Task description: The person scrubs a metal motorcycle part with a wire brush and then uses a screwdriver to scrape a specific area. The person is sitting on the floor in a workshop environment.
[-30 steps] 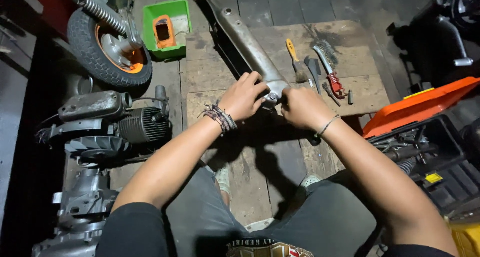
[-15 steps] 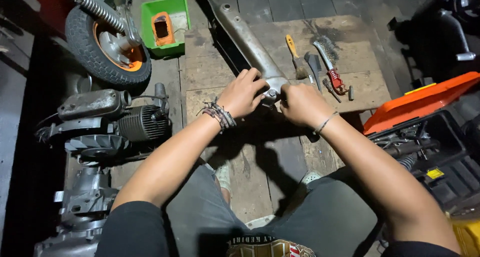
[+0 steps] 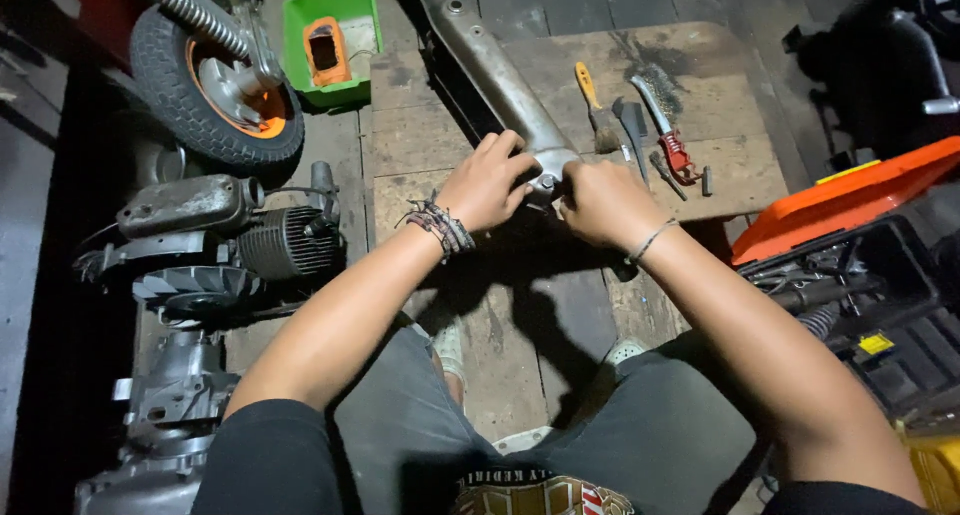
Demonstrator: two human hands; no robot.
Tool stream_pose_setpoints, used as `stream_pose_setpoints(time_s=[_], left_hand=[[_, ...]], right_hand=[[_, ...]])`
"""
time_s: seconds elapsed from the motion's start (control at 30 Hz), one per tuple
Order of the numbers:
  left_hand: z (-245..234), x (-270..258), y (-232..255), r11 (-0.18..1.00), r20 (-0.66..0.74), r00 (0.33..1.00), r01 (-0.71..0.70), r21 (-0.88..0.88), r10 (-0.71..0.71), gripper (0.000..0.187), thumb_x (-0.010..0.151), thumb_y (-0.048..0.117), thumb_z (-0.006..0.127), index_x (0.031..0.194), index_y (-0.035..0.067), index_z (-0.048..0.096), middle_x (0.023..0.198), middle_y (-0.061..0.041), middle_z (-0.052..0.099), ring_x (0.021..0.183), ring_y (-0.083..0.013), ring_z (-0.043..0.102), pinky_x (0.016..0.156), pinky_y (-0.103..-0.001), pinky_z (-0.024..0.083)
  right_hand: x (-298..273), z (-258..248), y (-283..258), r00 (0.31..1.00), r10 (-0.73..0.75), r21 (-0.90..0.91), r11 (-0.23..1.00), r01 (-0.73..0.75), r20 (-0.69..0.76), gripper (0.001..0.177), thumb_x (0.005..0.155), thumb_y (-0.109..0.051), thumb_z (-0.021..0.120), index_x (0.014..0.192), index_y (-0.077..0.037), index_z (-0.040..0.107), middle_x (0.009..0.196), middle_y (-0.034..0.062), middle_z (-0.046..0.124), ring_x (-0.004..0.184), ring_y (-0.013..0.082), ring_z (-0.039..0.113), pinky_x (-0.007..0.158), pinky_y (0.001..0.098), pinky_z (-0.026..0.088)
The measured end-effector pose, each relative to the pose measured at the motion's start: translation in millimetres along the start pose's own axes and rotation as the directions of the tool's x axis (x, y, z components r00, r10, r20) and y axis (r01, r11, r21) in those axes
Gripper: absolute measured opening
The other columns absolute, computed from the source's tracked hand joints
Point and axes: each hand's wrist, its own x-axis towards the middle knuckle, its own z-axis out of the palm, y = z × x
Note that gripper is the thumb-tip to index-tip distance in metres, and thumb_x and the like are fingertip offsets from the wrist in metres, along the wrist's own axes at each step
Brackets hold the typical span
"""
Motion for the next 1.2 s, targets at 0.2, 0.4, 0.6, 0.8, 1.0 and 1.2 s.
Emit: stream_pose_setpoints(time_s=[0.2, 0.4, 0.6, 0.8, 1.0, 1.2], left_hand=[[-1.2, -1.9, 3.8, 1.000, -0.019, 1.000, 0.004, 0.004, -0.004, 0.028, 0.088, 0.021, 0.074, 0.112, 0.010, 0.065, 0.116, -0.011, 0.053, 0.109, -0.0338, 0.056, 0.094, -0.042, 0.053], [5.7, -3.0, 0.0, 1.000, -0.017, 1.000, 0.020, -0.002, -0.020, 0.029, 0.087, 0.021, 0.074, 0.113, 0.010, 0.067, 0.116, -0.012, 0.055, 0.109, -0.0345, 0.057, 0.095, -0.043, 0.053], [12.2, -1.0, -2.5, 0.998, -0.003, 0.998, 0.057, 0.003, -0.057, 0.029, 0.088, 0.024, 0.071, 0.115, 0.012, 0.066, 0.118, -0.010, 0.054, 0.110, -0.0321, 0.057, 0.094, -0.042, 0.054], [14.9, 0.7, -4.5, 0.998, 0.015, 0.998, 0.062, 0.012, -0.063, 0.030, 0.089, 0.026, 0.071, 0.115, 0.012, 0.064, 0.119, -0.010, 0.054, 0.111, -0.0324, 0.057, 0.092, -0.043, 0.055], [3.3, -0.3, 5.0, 0.998, 0.006, 0.998, 0.057, 0.011, -0.057, 0.031, 0.088, 0.026, 0.072, 0.114, 0.011, 0.066, 0.118, -0.011, 0.054, 0.111, -0.0331, 0.057, 0.093, -0.043, 0.055], [4.4, -1.0, 3.8, 0.998, 0.014, 0.998, 0.063, 0.019, -0.064, 0.030, 0.088, 0.025, 0.072, 0.113, 0.011, 0.066, 0.118, -0.010, 0.054, 0.110, -0.0323, 0.056, 0.089, -0.044, 0.055]], right_hand=[[-8.4, -5.1, -5.2, 0.999, 0.017, -0.014, 1.000, -0.017, 0.037, 0.048, 0.088, -0.028, 0.068, 0.130, -0.006, 0.069, 0.106, 0.0298, 0.075, 0.105, 0.0510, 0.071, 0.090, 0.0596, 0.058], [-4.2, -2.2, -2.3, 0.996, 0.034, -0.005, 0.999, -0.034, 0.076, 0.049, 0.087, -0.030, 0.069, 0.130, -0.007, 0.070, 0.108, 0.0291, 0.075, 0.108, 0.0500, 0.071, 0.092, 0.0605, 0.058], [3.4, -0.3, 3.0, 0.998, 0.050, -0.028, 0.998, -0.049, 0.041, 0.043, 0.086, -0.035, 0.069, 0.120, -0.011, 0.075, 0.106, 0.0250, 0.077, 0.108, 0.0478, 0.072, 0.093, 0.0589, 0.058], [-1.7, -8.7, 3.8, 0.999, 0.050, 0.061, 0.997, -0.051, 0.016, 0.037, 0.089, -0.032, 0.064, 0.121, -0.013, 0.073, 0.108, 0.0220, 0.077, 0.110, 0.0461, 0.071, 0.094, 0.0573, 0.057], [-3.4, -5.5, 1.2, 0.999, 0.039, -0.002, 0.999, -0.039, 0.012, 0.039, 0.091, -0.029, 0.062, 0.124, -0.012, 0.073, 0.108, 0.0225, 0.077, 0.109, 0.0456, 0.072, 0.093, 0.0569, 0.058], [-13.0, -17.5, -9.5, 0.998, 0.062, -0.120, 0.991, -0.059, 0.020, 0.043, 0.087, -0.035, 0.069, 0.124, -0.015, 0.076, 0.108, 0.0211, 0.078, 0.108, 0.0437, 0.073, 0.093, 0.0564, 0.058]])
